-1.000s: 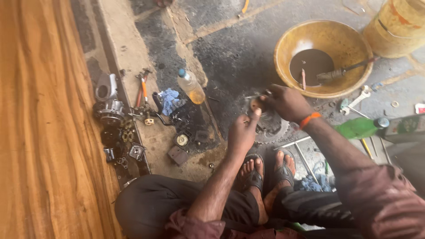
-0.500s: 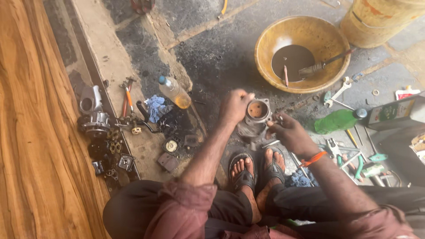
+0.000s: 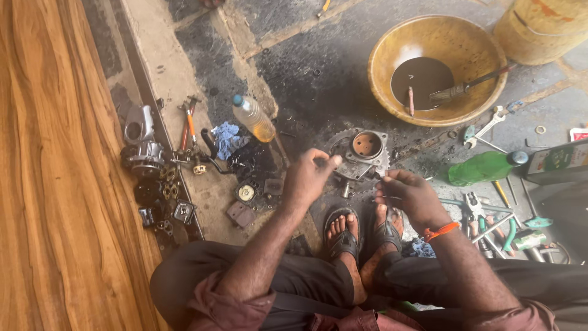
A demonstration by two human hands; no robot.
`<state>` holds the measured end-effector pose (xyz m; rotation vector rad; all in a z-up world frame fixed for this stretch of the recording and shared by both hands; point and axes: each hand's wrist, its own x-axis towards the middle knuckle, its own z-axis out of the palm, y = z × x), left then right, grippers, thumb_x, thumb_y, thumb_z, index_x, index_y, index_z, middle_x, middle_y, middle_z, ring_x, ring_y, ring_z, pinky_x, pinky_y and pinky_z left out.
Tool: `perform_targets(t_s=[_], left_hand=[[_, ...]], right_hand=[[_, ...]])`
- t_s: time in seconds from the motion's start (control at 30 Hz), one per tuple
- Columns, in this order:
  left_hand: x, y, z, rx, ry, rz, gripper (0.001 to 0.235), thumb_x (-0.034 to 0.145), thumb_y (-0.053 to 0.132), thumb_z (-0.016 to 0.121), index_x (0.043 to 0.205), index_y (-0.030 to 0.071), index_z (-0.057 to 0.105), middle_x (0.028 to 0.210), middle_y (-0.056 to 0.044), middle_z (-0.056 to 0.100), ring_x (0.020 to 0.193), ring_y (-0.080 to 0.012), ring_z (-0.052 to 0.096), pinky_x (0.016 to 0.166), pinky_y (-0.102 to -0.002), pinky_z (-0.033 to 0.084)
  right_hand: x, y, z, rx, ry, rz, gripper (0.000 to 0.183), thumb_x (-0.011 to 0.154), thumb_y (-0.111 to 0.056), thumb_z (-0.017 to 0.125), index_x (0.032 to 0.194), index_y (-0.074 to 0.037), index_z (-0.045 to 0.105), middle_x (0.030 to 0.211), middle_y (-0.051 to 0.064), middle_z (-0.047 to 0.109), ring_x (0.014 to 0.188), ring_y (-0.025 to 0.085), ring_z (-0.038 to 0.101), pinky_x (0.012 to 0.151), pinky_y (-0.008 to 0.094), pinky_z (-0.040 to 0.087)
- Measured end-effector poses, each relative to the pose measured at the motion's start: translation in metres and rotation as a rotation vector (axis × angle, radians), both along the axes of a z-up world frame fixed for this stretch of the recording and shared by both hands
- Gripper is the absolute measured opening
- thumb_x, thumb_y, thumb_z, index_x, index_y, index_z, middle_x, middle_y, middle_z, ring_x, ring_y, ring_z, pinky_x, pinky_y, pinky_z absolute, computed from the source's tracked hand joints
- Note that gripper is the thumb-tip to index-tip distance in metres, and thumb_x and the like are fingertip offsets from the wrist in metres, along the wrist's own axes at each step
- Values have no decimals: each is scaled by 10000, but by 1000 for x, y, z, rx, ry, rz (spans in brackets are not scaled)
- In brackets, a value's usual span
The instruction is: The person handles various metal engine components by hand, rinsing them with liquid from different bottles and wiping them over a basin.
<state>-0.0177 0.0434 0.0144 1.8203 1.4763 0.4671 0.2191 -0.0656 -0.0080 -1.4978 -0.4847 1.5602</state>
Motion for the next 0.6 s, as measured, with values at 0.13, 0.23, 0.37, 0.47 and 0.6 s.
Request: perform_targets(t_s=[0.13, 0.23, 0.37, 0.47, 0.6], left_hand=[[1, -21, -12, 15, 69, -89, 868, 837, 606, 780, 1450, 95, 440, 799, -44, 717, 621, -181, 703, 534, -309, 574], [6, -29, -16, 14, 153, -173, 1066, 798, 553, 822, 1570, 86, 255, 768, -59, 715, 577, -187, 694, 520, -317, 603], [8, -26, -11, 99, 262, -252, 1201, 773, 517, 869, 1607, 27, 157, 783, -104, 717, 603, -220, 706, 571, -347, 624], [9, -24, -14, 206, 255, -266, 1228, 731, 497, 901, 1574, -14, 167, 889, -171, 715, 678, -256, 724, 653, -376, 632], [9, -28, -27, 240, 227, -257, 1191, 768, 419, 899, 1581, -38, 158, 1073, -238, 702, 793, -312, 740, 737, -414, 637]], right_hand=[[-23, 10, 17, 16, 18, -12, 162, 1003, -125, 557, 1100, 4, 575, 1008, 165, 722, 906, 253, 741, 830, 370, 630], [-34, 13, 20, 24, 0, -37, 171, 1028, -161, 557, 1088, -2, 543, 995, 187, 738, 905, 270, 750, 789, 372, 603], [-47, 17, 22, 24, 2, -96, 172, 1032, -171, 559, 1090, -31, 479, 992, 190, 746, 891, 274, 753, 755, 366, 588], [-51, 21, 20, 37, -35, -92, 171, 1020, -166, 554, 1086, -46, 452, 982, 192, 755, 879, 267, 757, 737, 353, 593], [-41, 27, 7, 44, -77, -56, 221, 1046, -212, 558, 1091, -26, 448, 933, 199, 752, 843, 276, 755, 715, 352, 585]])
